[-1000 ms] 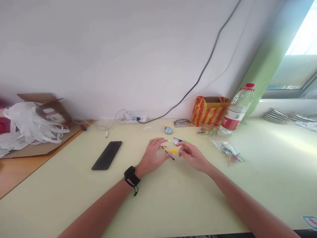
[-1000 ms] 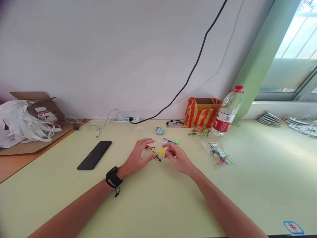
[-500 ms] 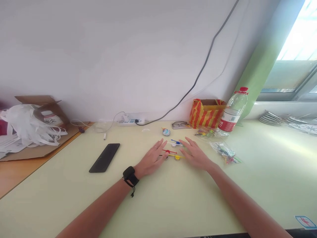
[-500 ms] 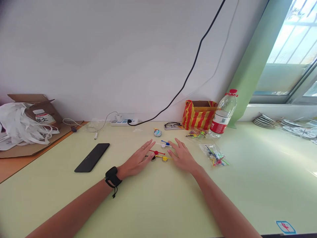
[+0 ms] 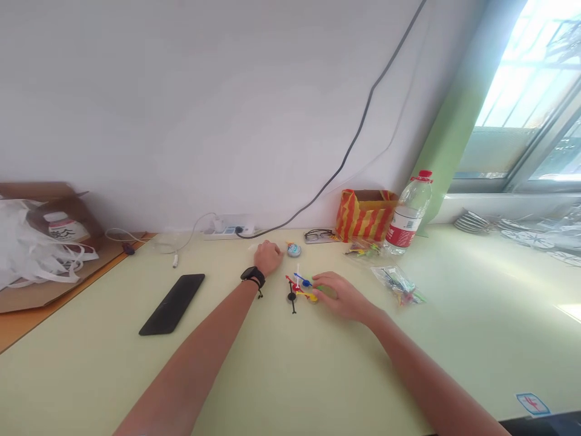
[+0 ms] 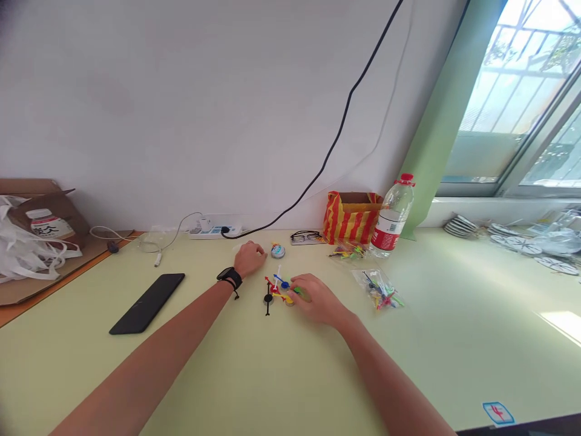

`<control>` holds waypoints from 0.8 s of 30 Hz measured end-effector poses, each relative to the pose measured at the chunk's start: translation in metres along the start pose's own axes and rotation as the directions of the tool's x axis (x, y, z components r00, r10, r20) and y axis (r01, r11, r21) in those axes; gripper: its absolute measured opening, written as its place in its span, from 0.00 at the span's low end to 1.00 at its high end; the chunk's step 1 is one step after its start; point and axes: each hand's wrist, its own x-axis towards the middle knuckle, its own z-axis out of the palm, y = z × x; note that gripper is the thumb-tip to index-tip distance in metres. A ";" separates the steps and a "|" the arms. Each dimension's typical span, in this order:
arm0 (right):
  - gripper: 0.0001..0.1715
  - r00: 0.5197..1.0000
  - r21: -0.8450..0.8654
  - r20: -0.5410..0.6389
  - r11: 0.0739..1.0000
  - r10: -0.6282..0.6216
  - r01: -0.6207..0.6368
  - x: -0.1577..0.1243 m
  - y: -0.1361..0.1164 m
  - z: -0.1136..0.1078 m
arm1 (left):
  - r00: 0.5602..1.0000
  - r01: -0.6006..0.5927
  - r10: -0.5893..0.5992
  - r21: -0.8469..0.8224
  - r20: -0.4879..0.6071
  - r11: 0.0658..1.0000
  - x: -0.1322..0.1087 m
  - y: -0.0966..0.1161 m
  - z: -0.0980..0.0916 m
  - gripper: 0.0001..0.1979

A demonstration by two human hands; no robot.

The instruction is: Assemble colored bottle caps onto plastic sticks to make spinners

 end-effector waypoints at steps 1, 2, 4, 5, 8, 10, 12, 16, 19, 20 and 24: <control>0.15 0.999 -0.002 -0.035 1.000 -0.016 0.016 0.001 0.000 -0.002 | 1.000 -0.015 0.015 0.002 0.013 1.000 0.001 0.000 -0.003 0.07; 0.14 0.997 -0.004 -0.071 1.000 -0.028 0.028 0.002 0.000 -0.005 | 0.999 -0.033 0.033 0.003 0.027 0.999 0.001 0.000 -0.009 0.06; 0.13 0.990 -0.004 -0.139 0.999 -0.035 0.035 0.005 0.000 -0.012 | 0.994 -0.091 0.091 0.000 0.059 0.996 -0.001 -0.002 -0.027 0.06; 0.13 0.985 0.002 -0.173 1.000 -0.028 0.028 0.007 -0.001 -0.016 | 0.986 -0.146 0.147 -0.009 0.081 0.989 -0.004 -0.003 -0.040 0.05; 0.14 0.971 0.049 -0.240 0.999 0.003 0.009 0.018 -0.012 -0.029 | 0.936 -0.313 0.317 -0.053 0.154 0.948 -0.013 -0.002 -0.082 0.04; 0.18 0.971 0.067 -0.240 0.997 -0.014 0.031 0.030 -0.026 -0.038 | 0.878 -0.424 0.437 -0.108 0.197 0.899 -0.022 0.003 -0.110 0.06; 0.26 0.978 0.041 -0.202 0.997 -0.055 0.065 0.045 -0.045 -0.049 | 0.813 -0.504 0.536 -0.185 0.229 0.844 -0.032 0.012 -0.134 0.07; 0.43 0.996 0.022 0.055 0.997 -0.075 0.073 0.078 -0.078 -0.070 | 0.723 -0.603 0.636 -0.202 0.269 0.772 -0.053 0.032 -0.162 0.06; 0.28 0.963 0.034 0.261 0.998 -0.060 0.053 0.095 -0.091 -0.077 | 0.715 -0.608 0.649 -0.227 0.261 0.761 -0.065 0.040 -0.170 0.05; 0.19 0.957 0.040 0.284 0.998 -0.063 0.054 0.098 -0.094 -0.078 | 0.718 -0.599 0.648 -0.248 0.253 0.761 -0.067 0.042 -0.171 0.05; 0.03 0.980 0.071 0.186 0.996 -0.073 0.061 0.099 -0.099 -0.081 | 0.741 -0.533 0.635 -0.381 0.221 0.755 -0.069 0.042 -0.170 0.11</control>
